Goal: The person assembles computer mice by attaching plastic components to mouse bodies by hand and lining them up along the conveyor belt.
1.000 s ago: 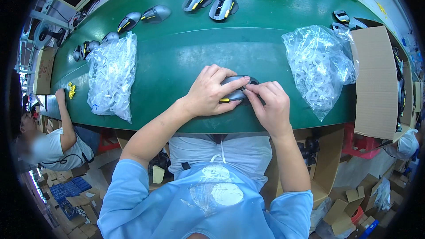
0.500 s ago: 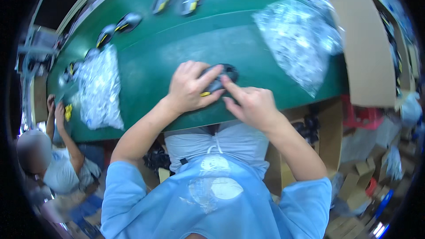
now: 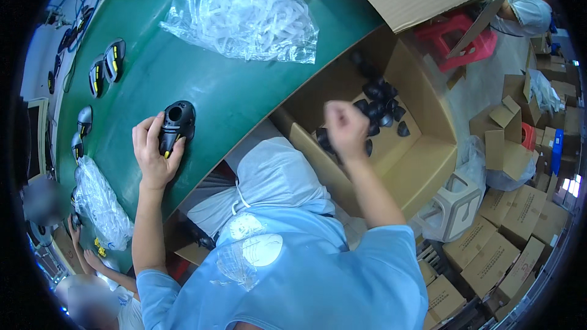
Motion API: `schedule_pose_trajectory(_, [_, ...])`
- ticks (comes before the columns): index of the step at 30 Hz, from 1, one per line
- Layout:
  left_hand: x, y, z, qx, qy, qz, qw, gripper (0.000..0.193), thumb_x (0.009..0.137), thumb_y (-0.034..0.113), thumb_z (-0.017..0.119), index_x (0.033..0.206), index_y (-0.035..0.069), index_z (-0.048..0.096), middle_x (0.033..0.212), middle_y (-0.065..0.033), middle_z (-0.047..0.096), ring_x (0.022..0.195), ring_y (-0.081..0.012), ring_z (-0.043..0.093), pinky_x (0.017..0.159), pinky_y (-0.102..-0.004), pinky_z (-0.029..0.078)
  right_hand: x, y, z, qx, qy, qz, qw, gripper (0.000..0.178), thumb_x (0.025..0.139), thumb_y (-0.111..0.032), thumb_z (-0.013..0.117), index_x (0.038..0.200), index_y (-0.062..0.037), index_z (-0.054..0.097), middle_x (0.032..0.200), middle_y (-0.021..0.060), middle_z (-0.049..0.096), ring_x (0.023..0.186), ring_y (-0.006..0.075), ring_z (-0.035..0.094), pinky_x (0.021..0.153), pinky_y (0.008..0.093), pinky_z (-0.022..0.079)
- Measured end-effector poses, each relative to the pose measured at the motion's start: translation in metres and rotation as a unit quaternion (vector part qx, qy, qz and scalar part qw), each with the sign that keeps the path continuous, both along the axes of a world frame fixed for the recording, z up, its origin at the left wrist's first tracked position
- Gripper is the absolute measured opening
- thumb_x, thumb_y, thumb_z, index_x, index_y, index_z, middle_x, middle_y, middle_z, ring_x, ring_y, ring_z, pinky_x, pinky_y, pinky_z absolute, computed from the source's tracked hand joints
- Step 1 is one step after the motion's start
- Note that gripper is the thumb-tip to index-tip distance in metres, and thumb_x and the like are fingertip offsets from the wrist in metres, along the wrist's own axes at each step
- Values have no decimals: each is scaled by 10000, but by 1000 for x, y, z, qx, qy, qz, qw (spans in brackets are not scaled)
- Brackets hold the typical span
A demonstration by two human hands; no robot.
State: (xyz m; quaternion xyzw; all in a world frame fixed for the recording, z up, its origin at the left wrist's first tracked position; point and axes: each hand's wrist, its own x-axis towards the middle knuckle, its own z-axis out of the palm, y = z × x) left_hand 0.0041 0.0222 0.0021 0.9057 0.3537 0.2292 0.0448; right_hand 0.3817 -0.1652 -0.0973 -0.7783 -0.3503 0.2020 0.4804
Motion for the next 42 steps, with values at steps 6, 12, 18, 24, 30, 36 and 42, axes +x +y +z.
schedule_pose_trajectory(6, [-3, 1, -5, -12, 6, -9, 1000, 671, 833, 189, 858, 1438, 14, 628, 1226, -222, 666, 1054, -390, 634, 925, -488, 533, 86, -34, -127, -355, -134, 78, 922, 510, 873, -537, 880, 1026, -58, 795, 989, 150, 812, 940, 361, 784, 847, 488, 621])
schedule_pose_trajectory(12, [0, -2, -3, -20, -1, -10, 1000, 686, 814, 201, 873, 1437, 28, 643, 1221, -216, 670, 1057, -384, 635, 922, -481, 536, 107, -64, -185, -332, -279, 39, 900, 440, 904, -479, 852, 1017, -66, 752, 1040, 169, 802, 982, 397, 762, 844, 512, 605])
schedule_pose_trajectory(18, [-2, -4, -4, -31, -9, 8, 999, 699, 792, 233, 891, 1425, 42, 666, 1215, -189, 677, 1066, -376, 623, 936, -486, 521, 111, -81, -156, -281, -296, 17, 913, 459, 936, -443, 819, 1186, -58, 804, 1176, 179, 800, 1078, 386, 738, 968, 489, 578])
schedule_pose_trajectory(24, [2, 0, -4, -29, -7, 17, 999, 685, 789, 250, 896, 1411, 55, 686, 1217, -174, 680, 1064, -364, 622, 945, -474, 521, 90, -51, -162, -414, -355, 92, 833, 609, 907, -578, 810, 1200, -44, 822, 1193, 152, 745, 1223, 389, 651, 1001, 481, 574])
schedule_pose_trajectory(30, [-4, -3, 0, -30, -4, 28, 999, 697, 791, 266, 903, 1420, 62, 683, 1232, -167, 686, 1090, -371, 626, 967, -481, 518, 108, -51, -163, -408, -261, 10, 875, 600, 943, -577, 774, 1169, -23, 818, 1119, 234, 790, 1072, 429, 738, 972, 496, 577])
schedule_pose_trajectory(36, [0, 1, 0, -76, -48, -9, 996, 697, 813, 329, 905, 1425, 85, 679, 1408, -122, 689, 1165, -378, 615, 1061, -497, 473, 112, -37, -5, -54, -36, 32, 997, 320, 1090, -268, 713, 1206, 28, 748, 1057, 91, 784, 930, 197, 709, 877, 349, 562])
schedule_pose_trajectory(42, [-5, 0, -1, -82, -67, -1, 994, 686, 809, 342, 908, 1419, 110, 694, 1406, -85, 695, 1182, -355, 609, 1050, -486, 477, -50, 103, 128, 97, 102, 407, 902, 203, 1095, -140, 645, 1157, 46, 696, 938, 40, 683, 824, 110, 602, 736, 272, 466])
